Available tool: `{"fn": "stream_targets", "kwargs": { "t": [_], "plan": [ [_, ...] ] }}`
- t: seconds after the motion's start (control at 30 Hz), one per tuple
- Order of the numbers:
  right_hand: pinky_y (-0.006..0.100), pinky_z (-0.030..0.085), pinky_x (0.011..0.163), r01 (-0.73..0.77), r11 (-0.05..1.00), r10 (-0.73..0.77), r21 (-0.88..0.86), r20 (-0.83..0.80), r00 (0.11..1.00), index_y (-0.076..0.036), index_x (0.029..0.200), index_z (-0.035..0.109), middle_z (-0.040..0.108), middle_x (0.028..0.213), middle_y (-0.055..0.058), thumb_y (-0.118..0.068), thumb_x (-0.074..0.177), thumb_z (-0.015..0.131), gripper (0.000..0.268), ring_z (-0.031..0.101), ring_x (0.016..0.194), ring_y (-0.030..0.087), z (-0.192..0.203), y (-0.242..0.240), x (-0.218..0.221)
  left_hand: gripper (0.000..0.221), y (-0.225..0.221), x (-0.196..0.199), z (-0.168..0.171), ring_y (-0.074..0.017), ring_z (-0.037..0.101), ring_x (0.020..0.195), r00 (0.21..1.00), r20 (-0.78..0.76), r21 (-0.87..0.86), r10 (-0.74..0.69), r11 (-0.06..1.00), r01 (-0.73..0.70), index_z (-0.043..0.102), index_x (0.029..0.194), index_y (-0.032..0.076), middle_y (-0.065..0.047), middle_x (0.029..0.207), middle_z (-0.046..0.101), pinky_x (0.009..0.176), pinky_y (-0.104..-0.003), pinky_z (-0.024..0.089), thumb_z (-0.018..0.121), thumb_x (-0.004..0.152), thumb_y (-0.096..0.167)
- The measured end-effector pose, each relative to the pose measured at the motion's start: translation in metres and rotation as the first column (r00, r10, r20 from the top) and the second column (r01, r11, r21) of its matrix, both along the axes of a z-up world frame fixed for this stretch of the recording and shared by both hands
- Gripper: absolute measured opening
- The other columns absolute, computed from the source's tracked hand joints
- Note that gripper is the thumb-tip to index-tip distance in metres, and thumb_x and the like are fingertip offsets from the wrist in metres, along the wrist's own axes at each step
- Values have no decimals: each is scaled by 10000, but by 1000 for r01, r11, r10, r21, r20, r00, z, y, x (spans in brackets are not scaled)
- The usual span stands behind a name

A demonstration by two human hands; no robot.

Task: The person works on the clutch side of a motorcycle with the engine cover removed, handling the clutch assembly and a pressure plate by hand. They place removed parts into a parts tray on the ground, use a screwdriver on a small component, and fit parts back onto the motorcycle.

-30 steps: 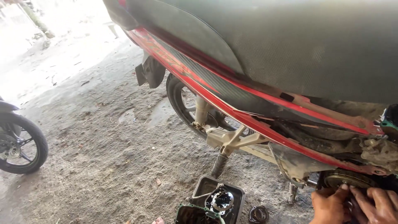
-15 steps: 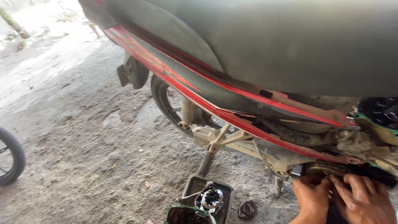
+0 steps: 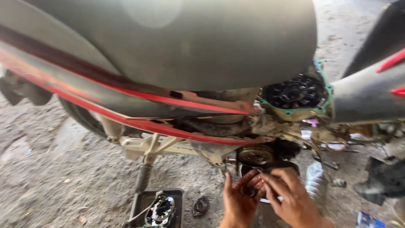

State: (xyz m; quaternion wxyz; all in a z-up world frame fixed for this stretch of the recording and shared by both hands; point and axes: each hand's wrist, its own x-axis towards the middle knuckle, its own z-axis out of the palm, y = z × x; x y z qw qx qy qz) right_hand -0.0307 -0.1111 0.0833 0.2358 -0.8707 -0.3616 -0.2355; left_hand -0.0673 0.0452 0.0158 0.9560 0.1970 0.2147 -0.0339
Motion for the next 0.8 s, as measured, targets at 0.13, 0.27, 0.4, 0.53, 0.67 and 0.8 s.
{"fn": "stream_targets", "kwargs": {
  "t": [0.13,0.27,0.4,0.53,0.67,0.8],
  "plan": [
    [397,633,819,0,1000,4,8,-457,889,-128,1141,749,675,1122,70,-162,868,712,278,732,1025,249,-33,-21,-36,985,-12,-21,6,-350,672,1134,994,109,-274,-10,961,40,583,1355,-88,-245,1214,711,1017,-466,513,396,875,752],
    [432,613,856,-27,1000,31,15,-472,881,-132,1309,727,630,1249,139,-222,845,774,475,707,1120,330,-83,-37,-43,1023,-23,-29,8,-375,638,1252,976,215,-321,-26,942,96,537,1394,-100,-263,1276,685,1124,-489,471,374,860,758],
    [394,606,953,-154,988,118,-24,-529,840,-158,1330,712,615,1311,118,-280,907,760,443,689,1156,269,-104,-45,-41,1035,-23,-30,10,-379,579,1327,965,242,-303,-100,937,173,510,1468,-71,-264,1398,640,1140,-500,433,322,867,751],
    [433,546,967,-142,989,115,-29,-436,892,-89,1286,706,592,1415,168,-275,876,780,457,589,1304,391,-99,-46,-36,964,-27,-30,-1,-376,519,1381,948,292,-298,-130,929,219,480,1477,-74,-257,1432,603,1174,-485,384,308,918,692],
    [408,534,1002,-297,928,233,-223,-275,933,1,1338,644,622,1354,122,-207,935,694,456,575,1322,362,-105,-53,-32,882,-28,-30,-9,-374,504,1400,930,353,-273,-105,939,210,468,1455,-87,-256,1447,588,1205,-481,353,322,958,627],
    [410,550,990,-313,912,273,-267,-175,946,10,1293,661,639,1320,131,-176,945,680,395,586,1304,349,-112,-57,-32,748,-30,-32,-17,-369,515,1394,930,353,-219,-107,957,193,495,1447,-68,-251,1454,585,1202,-480,349,345,983,499]
  ]
}}
